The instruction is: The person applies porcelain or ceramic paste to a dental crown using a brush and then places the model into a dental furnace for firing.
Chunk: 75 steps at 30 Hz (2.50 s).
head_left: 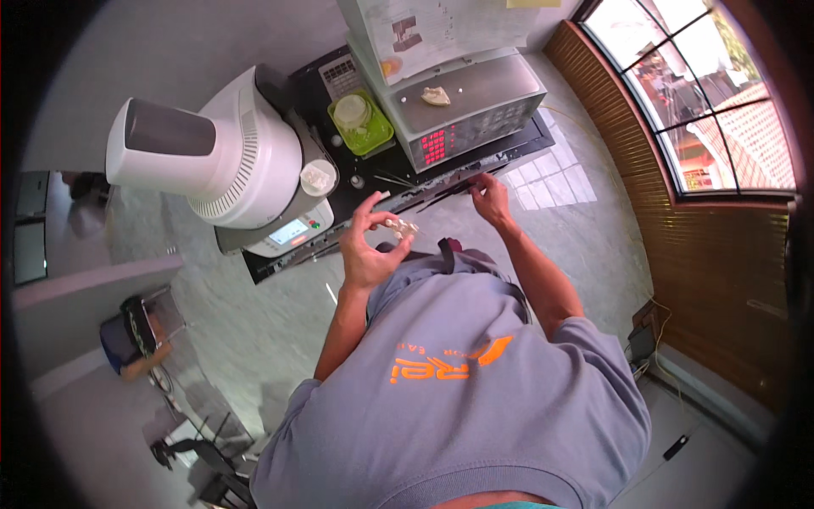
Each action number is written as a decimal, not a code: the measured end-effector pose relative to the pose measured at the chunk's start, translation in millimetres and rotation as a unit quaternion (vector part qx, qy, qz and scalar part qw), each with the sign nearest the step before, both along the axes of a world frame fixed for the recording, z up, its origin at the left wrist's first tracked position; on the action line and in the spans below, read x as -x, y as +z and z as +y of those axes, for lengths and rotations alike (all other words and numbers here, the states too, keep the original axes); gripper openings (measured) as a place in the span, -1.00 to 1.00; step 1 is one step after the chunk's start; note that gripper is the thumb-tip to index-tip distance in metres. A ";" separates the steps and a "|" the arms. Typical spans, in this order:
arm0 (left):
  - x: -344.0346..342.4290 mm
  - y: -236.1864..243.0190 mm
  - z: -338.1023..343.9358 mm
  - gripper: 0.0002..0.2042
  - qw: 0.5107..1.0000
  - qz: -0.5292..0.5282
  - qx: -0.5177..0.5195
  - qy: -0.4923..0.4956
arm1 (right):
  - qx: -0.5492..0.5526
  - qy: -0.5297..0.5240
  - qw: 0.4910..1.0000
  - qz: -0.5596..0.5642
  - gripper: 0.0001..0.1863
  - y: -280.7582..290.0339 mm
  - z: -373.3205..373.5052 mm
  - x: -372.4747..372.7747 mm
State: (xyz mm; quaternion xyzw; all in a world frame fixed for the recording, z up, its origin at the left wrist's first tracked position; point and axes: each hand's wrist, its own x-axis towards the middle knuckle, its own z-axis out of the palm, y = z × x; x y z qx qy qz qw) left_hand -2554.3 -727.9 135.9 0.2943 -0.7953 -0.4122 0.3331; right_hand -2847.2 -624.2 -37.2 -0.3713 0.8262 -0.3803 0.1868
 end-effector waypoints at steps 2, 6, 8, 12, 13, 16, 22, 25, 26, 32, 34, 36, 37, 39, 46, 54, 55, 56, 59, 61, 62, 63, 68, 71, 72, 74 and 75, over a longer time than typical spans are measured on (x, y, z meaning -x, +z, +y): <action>1.5 -3.3 4.8 -0.12 0.998 0.007 0.001 0.057 | 0.027 0.012 0.999 -0.012 -0.71 -6.5 1.2 18.7; -4.0 -3.4 8.6 -0.12 0.994 -0.016 -0.002 0.110 | 0.075 0.027 0.997 0.019 -0.68 -21.2 6.4 36.1; -5.4 -2.5 7.3 -0.12 0.992 -0.018 -0.005 0.124 | 0.076 0.042 0.996 0.035 -0.66 -20.9 6.4 38.6; -4.4 0.0 5.5 -0.13 0.990 -0.030 0.012 0.137 | 0.086 0.052 0.992 0.083 -0.59 -21.7 9.7 43.3; -1.1 1.6 3.5 -0.13 0.989 -0.035 0.022 0.139 | 0.087 0.048 0.992 0.083 -0.59 -20.8 10.2 44.5; 9.0 8.0 5.8 -0.14 0.991 -0.036 0.027 0.126 | 0.098 0.039 0.993 0.048 -0.56 -19.0 14.1 49.1; 29.3 8.3 8.8 -0.14 0.996 -0.035 0.003 0.077 | 0.102 0.022 0.994 -0.019 -0.59 -7.9 14.5 63.2; 39.1 8.5 11.8 -0.13 0.998 -0.029 -0.008 0.054 | 0.128 0.010 0.992 0.013 -0.60 3.6 7.2 74.3; 40.9 6.6 12.3 -0.14 0.998 -0.026 0.000 0.057 | 0.141 0.013 0.989 0.045 -0.58 7.6 4.4 78.2; 46.1 6.5 20.1 -0.15 0.997 -0.032 0.015 0.062 | 0.152 0.097 0.980 0.082 -0.52 39.9 -7.9 73.7; 46.7 7.6 22.4 -0.15 0.997 -0.032 0.013 0.063 | 0.149 0.120 0.976 0.102 -0.49 47.6 -12.8 67.5; 47.6 10.6 24.2 -0.15 0.997 -0.036 0.025 0.059 | 0.152 0.119 0.976 0.103 -0.49 53.3 -18.8 65.6; 47.0 11.5 24.3 -0.15 0.997 -0.036 0.025 0.061 | 0.155 0.114 0.976 0.104 -0.48 52.4 -21.0 65.7; 44.9 12.6 25.3 -0.13 0.997 -0.056 0.020 0.045 | 0.147 0.112 0.977 0.110 -0.48 50.1 -24.2 62.4; 42.7 11.8 27.6 -0.14 0.998 -0.040 0.005 0.053 | 0.101 0.106 0.984 0.100 -0.46 54.6 -31.1 51.2; 36.8 4.7 24.2 -0.14 0.997 -0.039 0.022 0.058 | 0.080 0.131 0.984 0.091 -0.47 60.9 -29.9 58.4; 36.8 3.5 24.0 -0.14 0.997 -0.038 0.022 0.058 | 0.079 0.134 0.983 0.094 -0.46 61.4 -29.7 58.3; 36.8 2.5 23.6 -0.14 0.997 -0.035 0.025 0.066 | 0.079 0.135 0.983 0.095 -0.46 61.9 -29.7 58.5; 35.2 2.8 23.7 -0.14 0.997 -0.034 0.023 0.068 | 0.094 0.142 0.982 0.086 -0.46 60.1 -29.3 59.3; 32.6 3.9 24.5 -0.14 0.997 -0.037 0.019 0.065 | 0.100 0.137 0.981 0.096 -0.46 58.4 -31.3 59.6; 31.3 4.1 24.9 -0.14 0.997 -0.039 0.017 0.070 | 0.100 0.141 0.981 0.094 -0.46 57.9 -31.4 59.2; 29.8 4.5 24.8 -0.14 0.996 -0.042 0.015 0.075 | 0.110 0.135 0.981 0.090 -0.46 57.5 -31.2 59.7; 20.3 6.9 22.3 -0.16 0.994 -0.033 0.031 0.099 | 0.108 0.137 0.981 0.090 -0.44 57.7 -31.3 61.5; 15.1 7.4 21.9 -0.15 0.992 -0.046 0.024 0.112 | 0.121 0.129 0.981 0.083 -0.44 55.9 -31.6 60.6; 15.2 7.4 21.7 -0.15 0.992 -0.046 0.024 0.113 | 0.121 0.130 0.981 0.083 -0.44 56.1 -31.4 60.9; 14.7 7.6 21.6 -0.15 0.993 -0.046 0.020 0.110 | 0.112 0.131 0.984 0.050 -0.45 57.1 -30.3 59.9; 15.0 8.2 21.4 -0.15 0.993 -0.046 0.021 0.110 | 0.113 0.131 0.984 0.051 -0.45 57.7 -30.9 59.4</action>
